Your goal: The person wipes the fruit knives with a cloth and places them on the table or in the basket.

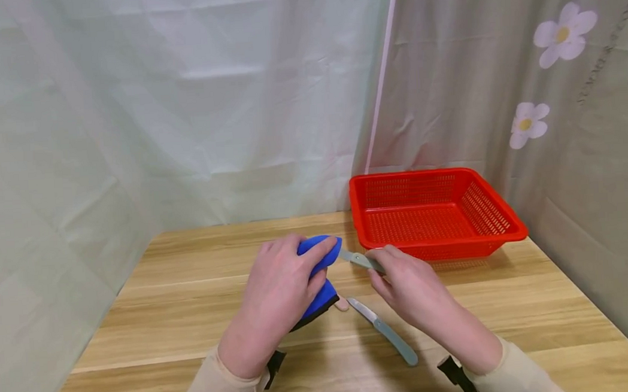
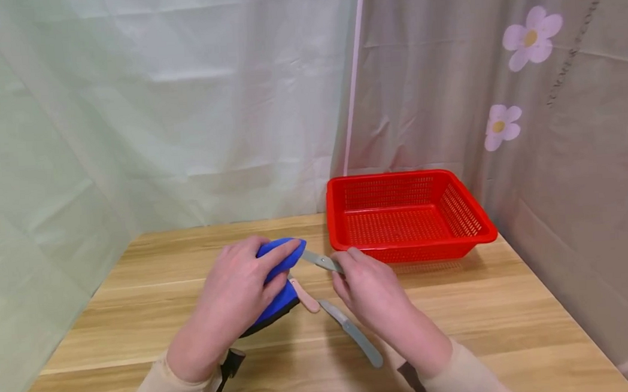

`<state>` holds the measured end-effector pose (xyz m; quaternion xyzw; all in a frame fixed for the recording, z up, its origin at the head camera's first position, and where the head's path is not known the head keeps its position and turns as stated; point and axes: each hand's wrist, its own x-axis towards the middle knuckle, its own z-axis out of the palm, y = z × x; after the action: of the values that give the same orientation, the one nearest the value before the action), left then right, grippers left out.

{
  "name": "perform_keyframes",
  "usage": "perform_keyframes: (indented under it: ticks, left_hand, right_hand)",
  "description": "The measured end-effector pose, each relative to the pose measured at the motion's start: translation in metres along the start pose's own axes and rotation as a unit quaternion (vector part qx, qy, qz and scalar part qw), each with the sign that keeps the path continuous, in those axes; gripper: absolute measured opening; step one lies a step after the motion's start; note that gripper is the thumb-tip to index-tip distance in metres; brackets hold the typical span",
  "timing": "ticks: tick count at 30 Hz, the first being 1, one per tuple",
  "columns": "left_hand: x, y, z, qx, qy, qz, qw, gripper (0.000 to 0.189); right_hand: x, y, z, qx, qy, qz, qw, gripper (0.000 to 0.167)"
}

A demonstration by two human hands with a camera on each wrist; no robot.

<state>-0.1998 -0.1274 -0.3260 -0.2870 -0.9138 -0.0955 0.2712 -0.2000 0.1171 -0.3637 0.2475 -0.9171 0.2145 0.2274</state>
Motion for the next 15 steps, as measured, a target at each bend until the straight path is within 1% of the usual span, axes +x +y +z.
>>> perform_keyframes:
  ticks: [7,11,15]
  left_hand:
    - [0.0002,0.0044,0.0003,-0.001,0.001,0.010,0.9999,0.051]
    - [-0.0007,0.0069,0.0026,0.003,-0.007,0.018,0.9998,0.050]
    - [-0.0011,0.0086,0.0053,0.008,-0.015,0.029,0.9994,0.048]
  right_hand:
    - [0.0013,-0.0056,-0.0054,0.002,-0.016,0.011,0.9998,0.024]
    - [0.0027,-0.0079,-0.0075,0.007,-0.025,0.018,0.9995,0.024]
    - [0.0034,-0.0089,-0.0089,0.005,-0.023,0.017,0.9996,0.023]
